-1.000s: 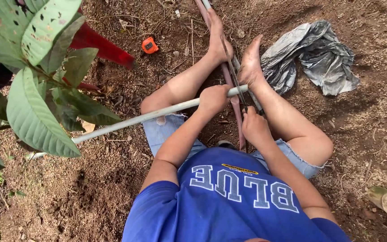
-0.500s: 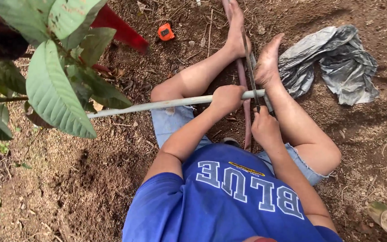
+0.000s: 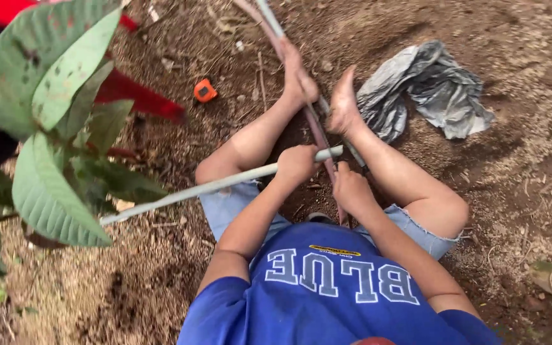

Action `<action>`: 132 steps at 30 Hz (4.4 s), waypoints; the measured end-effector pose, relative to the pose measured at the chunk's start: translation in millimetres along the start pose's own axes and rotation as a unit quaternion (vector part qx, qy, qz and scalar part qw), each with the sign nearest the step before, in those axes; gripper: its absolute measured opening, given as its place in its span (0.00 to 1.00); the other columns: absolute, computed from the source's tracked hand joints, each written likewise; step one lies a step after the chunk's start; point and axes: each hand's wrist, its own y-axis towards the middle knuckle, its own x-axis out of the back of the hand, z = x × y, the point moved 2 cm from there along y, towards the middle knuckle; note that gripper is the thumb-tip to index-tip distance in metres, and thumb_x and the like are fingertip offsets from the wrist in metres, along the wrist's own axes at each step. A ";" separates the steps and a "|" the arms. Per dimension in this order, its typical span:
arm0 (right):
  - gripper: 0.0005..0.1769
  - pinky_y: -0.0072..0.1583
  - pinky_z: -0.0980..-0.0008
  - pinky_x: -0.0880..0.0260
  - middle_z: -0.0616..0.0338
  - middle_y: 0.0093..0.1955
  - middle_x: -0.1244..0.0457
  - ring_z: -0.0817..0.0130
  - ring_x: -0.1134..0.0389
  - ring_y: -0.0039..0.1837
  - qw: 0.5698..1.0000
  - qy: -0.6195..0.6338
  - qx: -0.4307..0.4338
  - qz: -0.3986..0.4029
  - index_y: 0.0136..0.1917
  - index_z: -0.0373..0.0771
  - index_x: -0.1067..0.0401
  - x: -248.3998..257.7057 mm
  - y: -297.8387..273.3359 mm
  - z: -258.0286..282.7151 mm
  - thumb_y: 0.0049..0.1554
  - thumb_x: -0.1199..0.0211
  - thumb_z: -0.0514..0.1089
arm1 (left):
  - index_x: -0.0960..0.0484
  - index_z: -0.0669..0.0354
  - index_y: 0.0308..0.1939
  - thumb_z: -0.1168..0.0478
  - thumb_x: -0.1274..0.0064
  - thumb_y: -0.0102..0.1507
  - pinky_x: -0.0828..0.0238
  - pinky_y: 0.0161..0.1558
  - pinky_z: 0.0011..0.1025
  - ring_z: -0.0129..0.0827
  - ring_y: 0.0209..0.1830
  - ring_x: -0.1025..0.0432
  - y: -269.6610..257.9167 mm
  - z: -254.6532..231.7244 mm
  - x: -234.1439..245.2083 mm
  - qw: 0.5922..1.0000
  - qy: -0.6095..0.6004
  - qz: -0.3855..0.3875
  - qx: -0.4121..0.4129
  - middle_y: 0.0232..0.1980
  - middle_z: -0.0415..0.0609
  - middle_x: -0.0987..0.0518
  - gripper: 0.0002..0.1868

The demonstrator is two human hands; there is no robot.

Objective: The person sits on the ground and uses a hand saw to cut a white PVC pipe. They hold the pipe steady with their left hand and saw through it with their right hand, while a pink hose lies nearby.

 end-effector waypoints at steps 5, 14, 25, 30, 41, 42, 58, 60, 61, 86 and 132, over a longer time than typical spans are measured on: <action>0.16 0.47 0.45 0.21 0.36 0.37 0.31 0.36 0.23 0.43 0.999 -0.008 0.011 0.035 0.60 0.31 0.36 -6.0 1.9 -5.3 0.71 0.59 0.44 | 0.14 0.53 0.46 0.54 0.38 0.61 0.17 0.48 0.49 0.51 0.44 0.15 7.3 7.4 -14.9 1.000 0.022 0.016 0.004 0.38 0.52 0.13 0.12; 0.18 0.43 0.44 0.21 0.39 0.36 0.31 0.38 0.23 0.42 0.998 -0.026 0.051 0.019 0.66 0.32 0.39 -17.4 -8.0 -21.7 0.70 0.60 0.44 | 0.13 0.54 0.47 0.54 0.37 0.62 0.17 0.49 0.49 0.51 0.46 0.15 17.3 13.5 -5.0 0.998 0.021 -0.047 0.047 0.40 0.53 0.13 0.13; 0.17 0.49 0.38 0.22 0.35 0.38 0.30 0.32 0.24 0.45 0.998 0.016 0.055 -0.016 0.64 0.32 0.36 8.4 0.3 -7.9 0.71 0.59 0.44 | 0.13 0.54 0.49 0.55 0.41 0.64 0.18 0.52 0.48 0.50 0.49 0.16 6.9 -12.1 10.9 1.000 -0.010 -0.021 0.010 0.42 0.53 0.12 0.12; 0.16 0.46 0.45 0.21 0.39 0.36 0.30 0.38 0.23 0.44 0.999 -0.011 0.047 0.004 0.63 0.33 0.36 13.5 -11.5 -3.9 0.71 0.59 0.43 | 0.13 0.53 0.48 0.54 0.40 0.62 0.19 0.52 0.52 0.53 0.49 0.16 8.4 -8.6 3.8 1.000 0.008 -0.004 0.002 0.41 0.54 0.12 0.12; 0.17 0.43 0.48 0.21 0.36 0.37 0.30 0.39 0.23 0.42 0.998 0.020 0.035 0.042 0.63 0.31 0.35 -5.5 -15.0 -23.0 0.71 0.59 0.42 | 0.13 0.55 0.47 0.53 0.41 0.64 0.18 0.51 0.50 0.52 0.48 0.16 20.8 17.9 7.6 0.998 0.012 -0.023 0.049 0.41 0.54 0.13 0.13; 0.17 0.42 0.51 0.21 0.35 0.37 0.30 0.40 0.23 0.42 0.998 0.024 0.038 0.035 0.64 0.30 0.35 -4.4 -10.5 -21.7 0.72 0.60 0.41 | 0.13 0.54 0.47 0.52 0.40 0.64 0.18 0.52 0.51 0.51 0.49 0.16 22.2 13.9 7.7 0.998 0.012 -0.018 0.051 0.41 0.54 0.12 0.14; 0.17 0.50 0.40 0.22 0.32 0.41 0.29 0.33 0.23 0.48 0.999 0.033 0.014 0.032 0.65 0.33 0.34 13.0 -14.0 -7.7 0.71 0.58 0.44 | 0.12 0.50 0.47 0.52 0.39 0.61 0.17 0.50 0.49 0.48 0.48 0.15 25.0 4.6 -12.6 0.999 0.027 -0.015 0.037 0.41 0.51 0.12 0.13; 0.16 0.49 0.41 0.21 0.32 0.40 0.30 0.33 0.23 0.47 0.999 0.013 0.034 0.019 0.63 0.32 0.36 -0.5 -4.5 -18.9 0.71 0.58 0.43 | 0.12 0.52 0.49 0.53 0.39 0.62 0.18 0.51 0.51 0.52 0.49 0.16 24.7 6.3 -11.9 0.999 0.024 -0.016 0.035 0.41 0.55 0.12 0.14; 0.16 0.49 0.41 0.21 0.32 0.40 0.30 0.33 0.23 0.47 0.999 0.014 0.036 0.021 0.63 0.32 0.36 1.4 -6.8 -17.8 0.71 0.58 0.43 | 0.12 0.52 0.49 0.53 0.39 0.62 0.18 0.51 0.51 0.52 0.49 0.16 24.1 7.4 -12.0 0.999 0.025 -0.016 0.037 0.41 0.55 0.12 0.14; 0.17 0.50 0.38 0.22 0.32 0.40 0.29 0.32 0.23 0.47 0.999 0.036 0.011 0.034 0.64 0.33 0.34 -1.4 -18.6 -25.9 0.70 0.57 0.45 | 0.12 0.50 0.51 0.53 0.39 0.62 0.18 0.53 0.50 0.50 0.49 0.15 29.9 7.4 -6.7 0.999 0.019 -0.007 0.048 0.43 0.52 0.12 0.15; 0.14 0.43 0.46 0.21 0.39 0.33 0.31 0.40 0.23 0.41 0.998 -0.018 0.043 0.037 0.59 0.34 0.37 -28.2 -40.6 -44.4 0.71 0.58 0.45 | 0.12 0.58 0.49 0.56 0.38 0.61 0.18 0.50 0.51 0.53 0.46 0.16 28.5 32.5 2.3 0.998 0.026 -0.053 0.036 0.41 0.56 0.13 0.15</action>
